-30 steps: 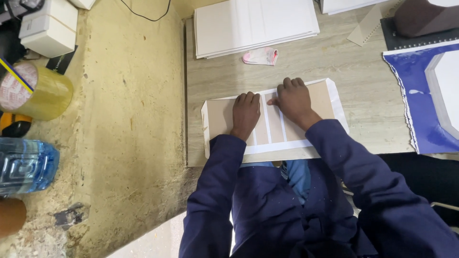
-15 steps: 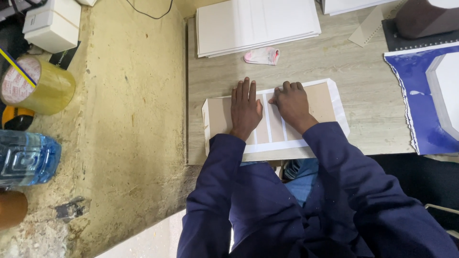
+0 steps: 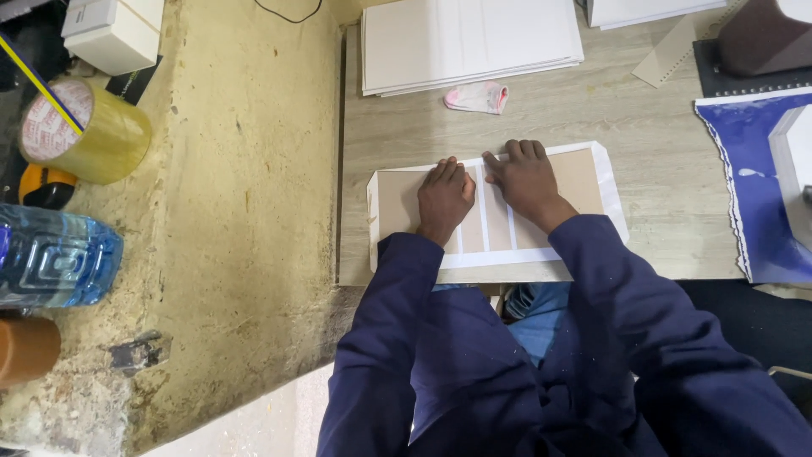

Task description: The person cleans a rectangular paper sheet with a pink cloth on a table. They wipe the surface, flip the sheet over, and continue wiping the other side before placing it on a stack.

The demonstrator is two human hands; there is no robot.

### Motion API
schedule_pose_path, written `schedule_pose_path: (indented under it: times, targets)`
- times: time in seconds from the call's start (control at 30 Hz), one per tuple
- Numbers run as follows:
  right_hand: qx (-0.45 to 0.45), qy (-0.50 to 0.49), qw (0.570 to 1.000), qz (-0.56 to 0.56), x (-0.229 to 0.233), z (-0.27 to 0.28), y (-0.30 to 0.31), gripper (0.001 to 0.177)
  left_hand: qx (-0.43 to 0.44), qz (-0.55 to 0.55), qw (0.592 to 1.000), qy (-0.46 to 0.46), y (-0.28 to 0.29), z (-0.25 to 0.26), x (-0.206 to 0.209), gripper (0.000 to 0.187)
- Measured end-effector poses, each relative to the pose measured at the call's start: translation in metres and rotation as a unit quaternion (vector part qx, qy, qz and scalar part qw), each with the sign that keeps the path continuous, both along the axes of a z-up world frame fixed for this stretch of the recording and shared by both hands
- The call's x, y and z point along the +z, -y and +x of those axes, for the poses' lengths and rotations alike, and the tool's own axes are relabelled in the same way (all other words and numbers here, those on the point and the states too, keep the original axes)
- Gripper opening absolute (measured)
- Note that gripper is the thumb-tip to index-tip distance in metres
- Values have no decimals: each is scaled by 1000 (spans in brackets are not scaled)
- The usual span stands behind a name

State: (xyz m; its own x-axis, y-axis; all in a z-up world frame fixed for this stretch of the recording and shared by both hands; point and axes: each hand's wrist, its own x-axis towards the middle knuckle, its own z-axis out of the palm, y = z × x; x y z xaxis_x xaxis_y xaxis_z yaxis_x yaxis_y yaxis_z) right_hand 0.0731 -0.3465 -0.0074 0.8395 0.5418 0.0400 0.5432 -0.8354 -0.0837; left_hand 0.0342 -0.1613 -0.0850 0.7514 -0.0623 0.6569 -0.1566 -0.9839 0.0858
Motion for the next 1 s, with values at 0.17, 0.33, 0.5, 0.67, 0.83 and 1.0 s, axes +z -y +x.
schedule_pose_path:
  times: [0.17, 0.33, 0.5, 0.67, 0.83, 1.0]
  targets:
    - [15, 113, 993, 38, -49, -2, 0, 31, -13, -20, 999, 40, 4, -6, 24, 8]
    - [12, 113, 993, 27, -78, 6, 2, 27, -24, -30, 997, 74, 3, -7, 17, 18]
    - [-12, 76, 996, -33, -24, 18, 11, 60, -32, -67, 990, -116, -3, -29, 59, 16]
    - [-55, 102, 992, -48, -5, -7, 14, 86, -3, 62, 997, -45, -21, -24, 28, 40]
    - [-75, 142, 986, -53, -31, -18, 6, 76, 49, 36, 998, -27, -17, -33, 38, 64]
    - [-1, 157, 987, -31, -68, 14, 21, 66, 51, -42, 998, 12, -25, -31, 27, 36]
